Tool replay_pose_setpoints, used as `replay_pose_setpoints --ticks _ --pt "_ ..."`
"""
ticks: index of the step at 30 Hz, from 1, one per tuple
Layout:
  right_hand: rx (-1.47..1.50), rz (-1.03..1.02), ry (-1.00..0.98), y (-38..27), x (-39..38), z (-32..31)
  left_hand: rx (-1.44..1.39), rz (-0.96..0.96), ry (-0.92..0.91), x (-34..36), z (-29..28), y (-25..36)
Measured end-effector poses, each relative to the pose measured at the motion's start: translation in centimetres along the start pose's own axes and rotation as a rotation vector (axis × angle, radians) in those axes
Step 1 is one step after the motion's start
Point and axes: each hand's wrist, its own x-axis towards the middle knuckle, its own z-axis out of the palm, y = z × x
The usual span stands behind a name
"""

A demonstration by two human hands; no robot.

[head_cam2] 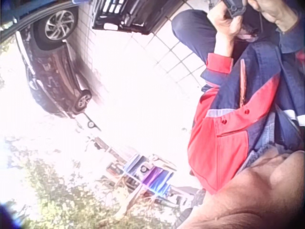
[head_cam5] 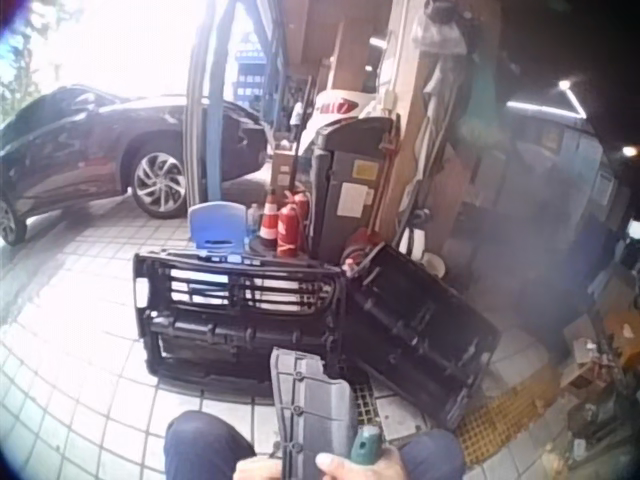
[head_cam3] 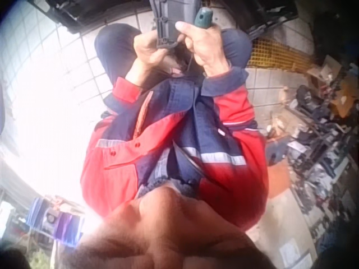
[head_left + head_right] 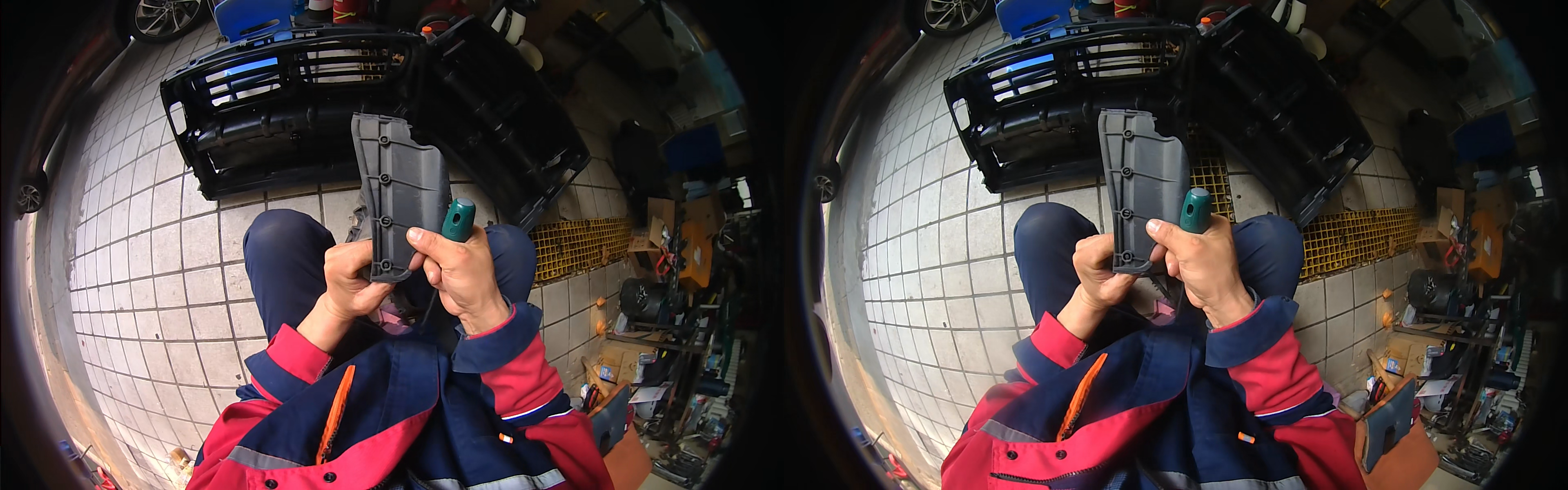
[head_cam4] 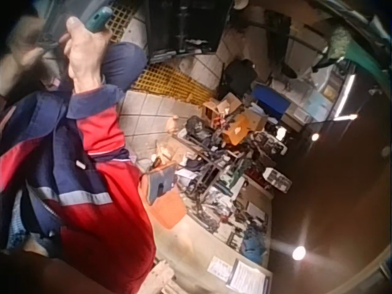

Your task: The person retrieves a screwdriver from a toolbox and uses it to pry and remove a plastic cover from a black car part. They then use the screwdriver to manipulate internal components of the part.

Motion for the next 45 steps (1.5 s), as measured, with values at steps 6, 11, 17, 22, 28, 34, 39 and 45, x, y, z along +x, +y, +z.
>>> replay_pose_setpoints --ticks 6,11,17,22,28,34,39,45 --pt "-0.042 -0.014 -0.043 -0.8 0.4 0.0 -0.08 -0.102 -0.063 0.8 -1.0 0.3" --pt "-0.114 -0.067 -0.103 -1.8 0.5 -0.2 -0.182 -0.261 -0.129 1.7 -2.1 1.4" --pt "-0.128 -0.144 -0.139 -1.5 0.4 -0.2 -0.256 -0.411 -0.179 1.8 -2.6 2.9" --pt "-0.064 -0.036 -0.159 -1.2 0.1 -0.6 -0.33 -0.527 -0.248 2.4 -3.2 3.2" --pt "0.041 0.006 -0.096 -0.3 0.2 -0.4 -0.063 -0.315 -0.3 3.0 -3.2 2.7" --pt "0.102 0.035 -0.026 0.4 0.4 -0.9 0.139 -0.174 -0.198 1.6 -1.7 1.0" --pt "0.306 0.136 0.072 -3.3 0.6 -0.2 0.232 -0.097 -0.117 0.1 -0.5 -2.3" --pt "0.136 -0.114 0.009 -10.6 1.3 -3.7 -0.004 -0.385 -0.031 0.2 -1.2 -2.1"
